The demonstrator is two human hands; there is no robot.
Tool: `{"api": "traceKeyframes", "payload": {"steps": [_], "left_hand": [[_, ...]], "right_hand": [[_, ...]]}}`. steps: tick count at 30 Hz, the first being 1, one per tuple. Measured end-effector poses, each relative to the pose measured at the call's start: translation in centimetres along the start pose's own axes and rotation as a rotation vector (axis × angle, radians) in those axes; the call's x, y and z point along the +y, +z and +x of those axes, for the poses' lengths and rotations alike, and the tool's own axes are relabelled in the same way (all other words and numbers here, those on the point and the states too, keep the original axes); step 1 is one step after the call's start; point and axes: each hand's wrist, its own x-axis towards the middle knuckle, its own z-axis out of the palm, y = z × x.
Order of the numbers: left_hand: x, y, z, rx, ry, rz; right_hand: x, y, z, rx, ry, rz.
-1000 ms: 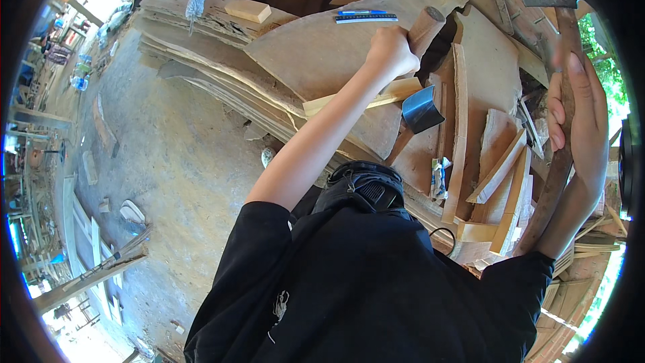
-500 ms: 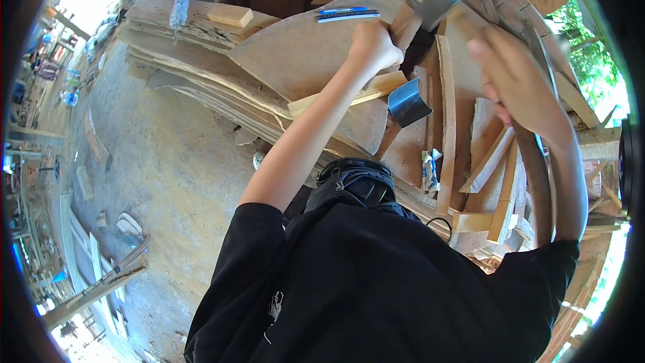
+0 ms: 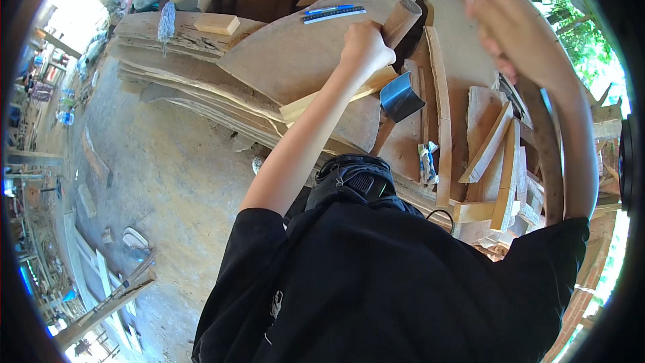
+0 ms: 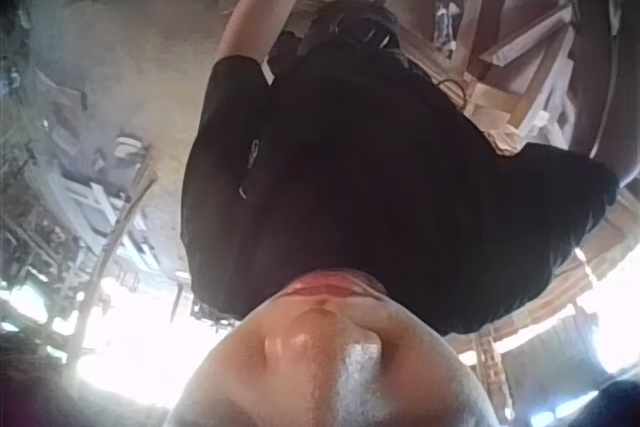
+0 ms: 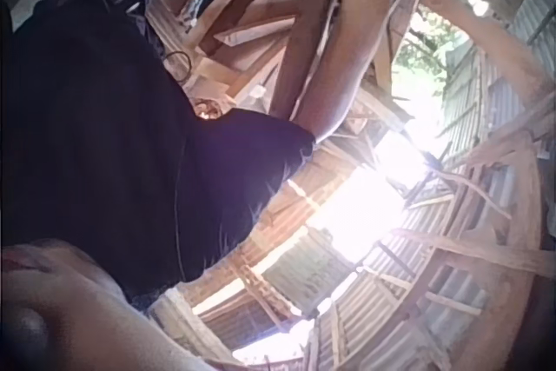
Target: Using a hammer and chisel to carve wood and then using a metal file.
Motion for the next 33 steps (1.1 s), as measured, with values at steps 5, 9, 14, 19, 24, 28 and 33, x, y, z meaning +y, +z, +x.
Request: {"api": "traceKeyframes", "payload": {"steps": [5, 9, 14, 19, 24, 28, 33], "left_hand": [[0.7, 0.3, 0.1, -0.030, 0.012, -0.031], [-0.3, 0.0, -0.3, -0.008, -0.012, -0.030], [-0.1, 0.0, 0.1, -0.025, 0.029, -0.009], [-1.3, -0.2, -0.1, 0.013, 0.009, -0.094], [-0.4, -0.2, -0.2, -0.007, 0.021, -0.065], [-0.4, 0.3, 0.3, -0.008, 0.063, -0.129], [-3.1, -0.5, -0.3, 0.037, 0.006, -0.164]], "right_hand": [[-0.9, -1.9, -1.3, 0.244, 0.093, 0.093], [1.6, 3.0, 0.1, -0.033, 0.060, 0.042], [-1.1, -1.6, -0.9, 0.192, -0.007, 0.130], [0.8, 3.3, -0.9, 0.071, 0.015, 0.136], [-1.6, -1.3, -2.2, 0.235, -0.022, 0.158], [0.2, -2.8, -2.0, 0.287, 0.047, 0.272], [-0.5, 3.4, 0.7, -0.046, 0.095, 0.081]]}}
